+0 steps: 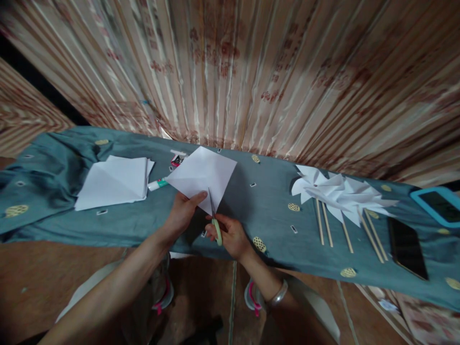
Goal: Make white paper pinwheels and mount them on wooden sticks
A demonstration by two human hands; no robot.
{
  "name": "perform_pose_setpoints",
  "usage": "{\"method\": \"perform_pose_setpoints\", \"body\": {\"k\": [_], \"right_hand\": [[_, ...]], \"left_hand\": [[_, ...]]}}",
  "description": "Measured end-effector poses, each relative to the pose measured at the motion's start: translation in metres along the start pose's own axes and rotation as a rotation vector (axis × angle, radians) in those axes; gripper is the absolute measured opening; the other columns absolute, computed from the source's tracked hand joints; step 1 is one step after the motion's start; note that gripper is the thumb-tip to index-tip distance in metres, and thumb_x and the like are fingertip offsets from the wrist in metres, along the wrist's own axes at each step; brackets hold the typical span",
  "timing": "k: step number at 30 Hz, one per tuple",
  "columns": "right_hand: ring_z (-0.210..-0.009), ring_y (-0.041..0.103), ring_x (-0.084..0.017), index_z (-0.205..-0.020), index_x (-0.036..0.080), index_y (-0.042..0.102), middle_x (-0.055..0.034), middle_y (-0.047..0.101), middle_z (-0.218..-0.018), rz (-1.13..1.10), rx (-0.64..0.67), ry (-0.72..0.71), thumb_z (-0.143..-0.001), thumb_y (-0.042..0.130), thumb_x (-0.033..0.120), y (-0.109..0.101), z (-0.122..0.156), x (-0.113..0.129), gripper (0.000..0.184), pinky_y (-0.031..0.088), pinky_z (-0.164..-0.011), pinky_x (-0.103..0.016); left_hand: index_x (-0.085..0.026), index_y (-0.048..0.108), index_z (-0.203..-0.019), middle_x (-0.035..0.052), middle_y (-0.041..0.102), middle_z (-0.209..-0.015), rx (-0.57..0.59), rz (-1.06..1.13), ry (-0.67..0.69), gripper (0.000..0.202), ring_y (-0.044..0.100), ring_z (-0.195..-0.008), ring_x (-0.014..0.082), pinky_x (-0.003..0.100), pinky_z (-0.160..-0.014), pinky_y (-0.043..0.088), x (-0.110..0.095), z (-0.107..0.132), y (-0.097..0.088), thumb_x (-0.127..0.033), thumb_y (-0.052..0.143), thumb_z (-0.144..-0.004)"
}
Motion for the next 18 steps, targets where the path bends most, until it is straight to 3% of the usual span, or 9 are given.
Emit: {"method": "perform_pose_setpoints", "body": {"k": [18], "right_hand": [[-0.05,0.052,-0.008,-0.093,0.015,0.069,0.0018,0.062,-0.059,-0.042,-0.03,0.046,-0.059,0.08,0.051,-0.0013,-0.0013,-0.0029,0.051,0.041,-0.049,-0.023]], "left_hand": [[-0.015,0.065,-0.085,0.0042,0.069,-0.084,-0.001,-0.029,-0.005,0.025,0.061,-0.072,0.0178,0.028,-0.068,0.046,0.0025,0.0006,-0.0011,-0.029,0.07,-0.065]]}}
Point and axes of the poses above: each hand's wrist, its own z-axis away from the middle knuckle, its own y-axis out of the palm, x = y × z, the point moved 10 cm from there along -z, towards the middle knuckle
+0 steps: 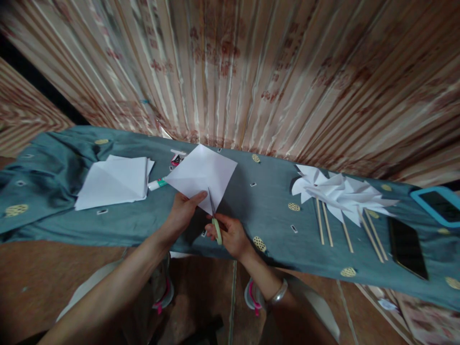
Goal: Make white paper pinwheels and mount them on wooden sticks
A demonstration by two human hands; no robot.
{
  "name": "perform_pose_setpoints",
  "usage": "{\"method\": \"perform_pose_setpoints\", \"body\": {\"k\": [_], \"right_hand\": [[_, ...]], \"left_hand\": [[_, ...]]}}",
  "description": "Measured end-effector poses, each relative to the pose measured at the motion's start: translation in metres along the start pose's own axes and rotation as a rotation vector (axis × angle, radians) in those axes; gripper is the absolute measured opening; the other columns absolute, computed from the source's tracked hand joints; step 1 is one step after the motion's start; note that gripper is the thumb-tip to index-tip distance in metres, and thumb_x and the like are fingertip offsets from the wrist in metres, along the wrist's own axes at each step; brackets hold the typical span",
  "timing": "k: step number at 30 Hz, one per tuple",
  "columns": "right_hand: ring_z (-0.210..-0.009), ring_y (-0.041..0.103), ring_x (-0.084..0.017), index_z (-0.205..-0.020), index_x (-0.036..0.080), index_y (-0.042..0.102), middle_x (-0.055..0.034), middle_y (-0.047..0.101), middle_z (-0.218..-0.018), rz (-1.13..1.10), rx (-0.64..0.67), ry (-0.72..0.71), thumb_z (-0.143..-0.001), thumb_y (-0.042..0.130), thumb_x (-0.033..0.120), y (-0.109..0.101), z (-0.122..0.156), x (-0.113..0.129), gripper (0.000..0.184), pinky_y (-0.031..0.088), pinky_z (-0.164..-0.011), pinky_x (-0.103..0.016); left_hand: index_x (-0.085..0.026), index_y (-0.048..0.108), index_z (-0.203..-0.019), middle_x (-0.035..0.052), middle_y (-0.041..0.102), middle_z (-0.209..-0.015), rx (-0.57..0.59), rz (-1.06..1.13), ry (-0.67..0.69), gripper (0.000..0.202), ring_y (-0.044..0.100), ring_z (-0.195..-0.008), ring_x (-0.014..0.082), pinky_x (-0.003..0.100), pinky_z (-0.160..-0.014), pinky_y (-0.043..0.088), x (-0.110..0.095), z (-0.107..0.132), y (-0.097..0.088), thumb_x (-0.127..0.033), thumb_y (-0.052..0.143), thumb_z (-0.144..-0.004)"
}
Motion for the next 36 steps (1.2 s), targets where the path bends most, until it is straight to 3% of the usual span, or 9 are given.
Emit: {"method": "perform_pose_setpoints", "body": {"k": [22,36], "right_hand": [[-0.05,0.051,-0.008,-0.094,0.014,0.07,0.002,0.061,-0.057,-0.02,-0.003,0.007,-0.058,0.081,0.047,0.0005,-0.0008,-0.0017,0.049,0.041,-0.05,-0.023],[-0.05,0.052,-0.009,-0.091,0.015,0.068,0.001,0.063,-0.06,0.038,0.006,-0.02,-0.063,0.076,0.056,0.0008,0.0005,0.0007,0.05,0.04,-0.048,-0.022]], "left_hand": [[-0.016,0.064,-0.081,0.0033,0.068,-0.079,-0.023,0.005,-0.019,0.021,0.06,-0.068,0.0172,0.027,-0.064,0.045,-0.0018,0.0015,-0.0015,-0.027,0.07,-0.063],[-0.016,0.065,-0.084,0.0054,0.069,-0.083,-0.014,-0.026,-0.003,0.025,0.062,-0.074,0.0198,0.029,-0.066,0.048,-0.0001,0.0007,-0.002,-0.03,0.071,-0.063]]}}
Point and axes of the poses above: each hand's wrist, its own z-axis away from the middle knuckle, its own y-axis out of the palm, x = y × z, the point moved 10 cm from there along -z, towards the middle knuckle
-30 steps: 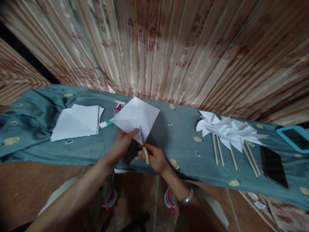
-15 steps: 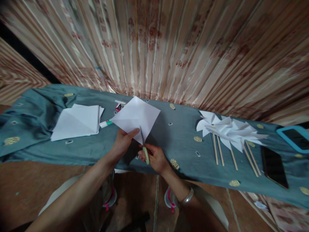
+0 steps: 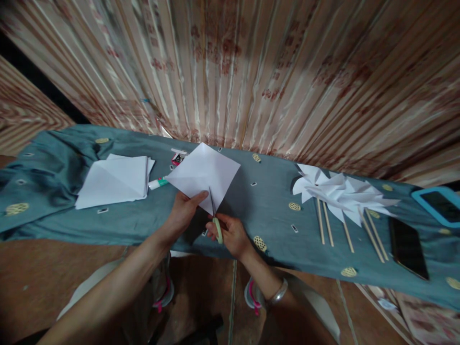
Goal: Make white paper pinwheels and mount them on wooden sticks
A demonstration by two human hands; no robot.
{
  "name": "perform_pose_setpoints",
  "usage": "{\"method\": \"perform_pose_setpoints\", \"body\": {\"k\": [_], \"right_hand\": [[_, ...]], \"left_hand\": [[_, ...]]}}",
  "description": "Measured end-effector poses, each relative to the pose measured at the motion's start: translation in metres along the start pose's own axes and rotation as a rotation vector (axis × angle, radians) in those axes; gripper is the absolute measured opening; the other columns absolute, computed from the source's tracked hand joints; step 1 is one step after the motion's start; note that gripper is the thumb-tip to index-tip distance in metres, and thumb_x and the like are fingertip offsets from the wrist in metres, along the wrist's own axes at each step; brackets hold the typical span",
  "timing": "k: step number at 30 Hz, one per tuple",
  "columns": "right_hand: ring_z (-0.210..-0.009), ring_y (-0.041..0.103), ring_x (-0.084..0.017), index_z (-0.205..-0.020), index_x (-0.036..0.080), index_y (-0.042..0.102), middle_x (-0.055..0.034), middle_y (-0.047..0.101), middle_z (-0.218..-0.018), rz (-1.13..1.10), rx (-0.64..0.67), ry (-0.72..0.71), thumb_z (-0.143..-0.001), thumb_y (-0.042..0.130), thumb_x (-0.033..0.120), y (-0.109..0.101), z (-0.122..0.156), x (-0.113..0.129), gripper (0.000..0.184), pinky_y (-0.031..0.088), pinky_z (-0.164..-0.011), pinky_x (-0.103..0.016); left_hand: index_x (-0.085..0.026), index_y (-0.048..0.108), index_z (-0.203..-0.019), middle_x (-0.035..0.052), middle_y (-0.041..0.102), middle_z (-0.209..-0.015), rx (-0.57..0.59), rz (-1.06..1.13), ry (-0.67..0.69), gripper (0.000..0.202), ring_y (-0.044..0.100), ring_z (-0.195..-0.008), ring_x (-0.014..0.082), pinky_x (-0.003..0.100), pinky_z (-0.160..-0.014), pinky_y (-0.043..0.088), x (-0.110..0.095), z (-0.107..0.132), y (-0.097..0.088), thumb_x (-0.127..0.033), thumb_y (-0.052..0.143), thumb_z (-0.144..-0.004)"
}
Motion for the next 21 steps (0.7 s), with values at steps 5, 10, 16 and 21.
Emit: {"method": "perform_pose_setpoints", "body": {"k": [5,10,16,21], "right_hand": [[-0.05,0.051,-0.009,-0.084,0.017,0.066,0.0015,0.062,-0.059,0.036,0.006,-0.016,-0.064,0.072,0.06,0.0,0.001,0.005,0.048,0.038,-0.047,-0.022],[-0.051,0.051,-0.009,-0.07,0.017,0.063,0.0006,0.061,-0.059,0.085,0.01,-0.049,-0.067,0.07,0.06,0.0,0.001,0.011,0.044,0.038,-0.048,-0.022],[-0.05,0.051,-0.008,-0.067,0.017,0.062,0.0011,0.06,-0.058,0.062,-0.004,-0.032,-0.063,0.073,0.061,0.0,0.0,0.011,0.046,0.038,-0.048,-0.022],[-0.049,0.051,-0.008,-0.071,0.017,0.065,0.0014,0.061,-0.058,0.053,-0.012,-0.026,-0.061,0.074,0.061,-0.001,0.0,0.009,0.046,0.039,-0.047,-0.021]], "left_hand": [[-0.017,0.063,-0.075,0.0025,0.066,-0.067,0.033,0.028,-0.049,0.018,0.059,-0.06,0.0176,0.029,-0.058,0.046,0.001,0.005,0.007,-0.03,0.07,-0.064],[-0.018,0.06,-0.066,-0.0004,0.058,-0.052,0.042,0.036,-0.095,0.014,0.055,-0.048,0.0163,0.029,-0.05,0.043,-0.002,0.009,0.012,-0.029,0.068,-0.063],[-0.019,0.06,-0.065,0.0005,0.06,-0.052,0.051,0.026,-0.07,0.013,0.056,-0.048,0.017,0.029,-0.05,0.045,-0.002,0.008,0.012,-0.029,0.067,-0.064],[-0.019,0.059,-0.065,0.0,0.059,-0.051,0.041,0.027,-0.086,0.014,0.054,-0.046,0.0164,0.029,-0.049,0.043,-0.002,0.008,0.011,-0.03,0.068,-0.063]]}}
Point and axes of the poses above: each hand's wrist, its own z-axis away from the middle knuckle, its own y-axis out of the palm, x = y × z, the point moved 10 cm from there along -z, towards the middle knuckle
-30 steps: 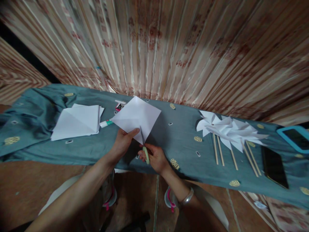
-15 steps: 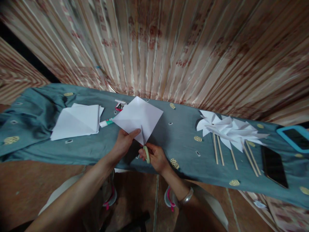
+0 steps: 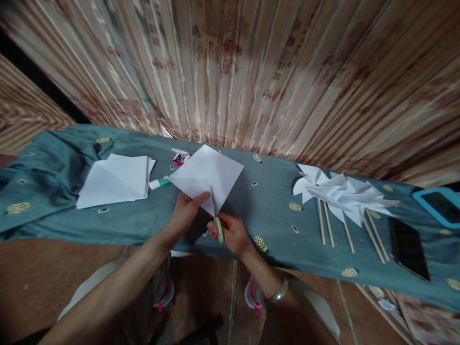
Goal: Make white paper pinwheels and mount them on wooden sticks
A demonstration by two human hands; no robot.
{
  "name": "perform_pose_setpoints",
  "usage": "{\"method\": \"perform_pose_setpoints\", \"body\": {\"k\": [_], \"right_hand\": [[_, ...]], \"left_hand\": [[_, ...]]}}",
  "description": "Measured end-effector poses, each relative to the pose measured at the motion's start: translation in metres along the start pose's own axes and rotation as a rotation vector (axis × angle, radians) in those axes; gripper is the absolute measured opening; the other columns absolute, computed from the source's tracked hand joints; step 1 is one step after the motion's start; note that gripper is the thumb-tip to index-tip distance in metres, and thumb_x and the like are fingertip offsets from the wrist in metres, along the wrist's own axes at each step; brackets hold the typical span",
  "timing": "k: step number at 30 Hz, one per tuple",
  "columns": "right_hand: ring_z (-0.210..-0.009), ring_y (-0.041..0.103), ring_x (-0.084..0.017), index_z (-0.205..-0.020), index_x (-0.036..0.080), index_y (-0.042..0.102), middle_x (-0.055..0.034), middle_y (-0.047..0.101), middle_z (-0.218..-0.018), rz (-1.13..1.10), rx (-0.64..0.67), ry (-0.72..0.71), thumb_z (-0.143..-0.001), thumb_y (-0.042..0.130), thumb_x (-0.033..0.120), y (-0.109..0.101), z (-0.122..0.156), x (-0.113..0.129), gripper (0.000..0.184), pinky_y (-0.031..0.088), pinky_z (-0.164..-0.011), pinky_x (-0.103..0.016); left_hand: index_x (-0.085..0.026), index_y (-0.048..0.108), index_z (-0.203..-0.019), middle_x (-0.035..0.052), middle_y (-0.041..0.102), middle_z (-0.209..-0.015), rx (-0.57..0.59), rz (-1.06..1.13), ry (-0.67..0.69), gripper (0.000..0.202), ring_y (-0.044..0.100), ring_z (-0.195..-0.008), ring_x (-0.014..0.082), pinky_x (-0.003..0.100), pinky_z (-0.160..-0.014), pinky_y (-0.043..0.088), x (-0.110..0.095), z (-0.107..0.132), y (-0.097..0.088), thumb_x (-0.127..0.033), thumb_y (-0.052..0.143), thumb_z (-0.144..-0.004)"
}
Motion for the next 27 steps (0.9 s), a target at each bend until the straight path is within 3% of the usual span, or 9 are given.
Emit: {"method": "perform_pose_setpoints", "body": {"k": [11,20,27], "right_hand": [[-0.049,0.05,-0.009,-0.081,0.015,0.069,0.0014,0.061,-0.057,-0.046,-0.006,0.013,-0.063,0.077,0.049,-0.0004,-0.0007,-0.0038,0.039,0.039,-0.048,-0.023],[-0.047,0.05,-0.008,-0.081,0.015,0.069,0.0029,0.061,-0.055,-0.063,-0.035,0.038,-0.058,0.08,0.05,-0.0014,-0.0003,-0.0032,0.043,0.039,-0.047,-0.022],[-0.047,0.05,-0.008,-0.083,0.014,0.069,0.0022,0.06,-0.055,-0.045,-0.039,0.052,-0.058,0.078,0.055,-0.0015,-0.0002,-0.0032,0.049,0.04,-0.047,-0.022]], "left_hand": [[-0.019,0.057,-0.063,-0.0013,0.056,-0.048,0.02,0.017,0.012,0.017,0.051,-0.041,0.0139,0.027,-0.044,0.042,-0.0012,-0.0002,0.0018,-0.031,0.068,-0.063],[-0.017,0.06,-0.068,0.001,0.062,-0.06,-0.004,0.009,0.031,0.017,0.054,-0.049,0.0139,0.026,-0.048,0.044,0.0022,-0.0022,-0.0028,-0.03,0.07,-0.064],[-0.017,0.059,-0.063,-0.0008,0.058,-0.053,0.019,0.017,0.009,0.015,0.051,-0.044,0.0122,0.025,-0.045,0.041,0.0028,-0.001,0.0,-0.029,0.067,-0.067]]}}
Point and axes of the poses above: each hand's wrist, its own z-axis away from the middle knuckle, its own y-axis out of the palm, x = y × z, the point moved 10 cm from there along -z, towards the middle knuckle
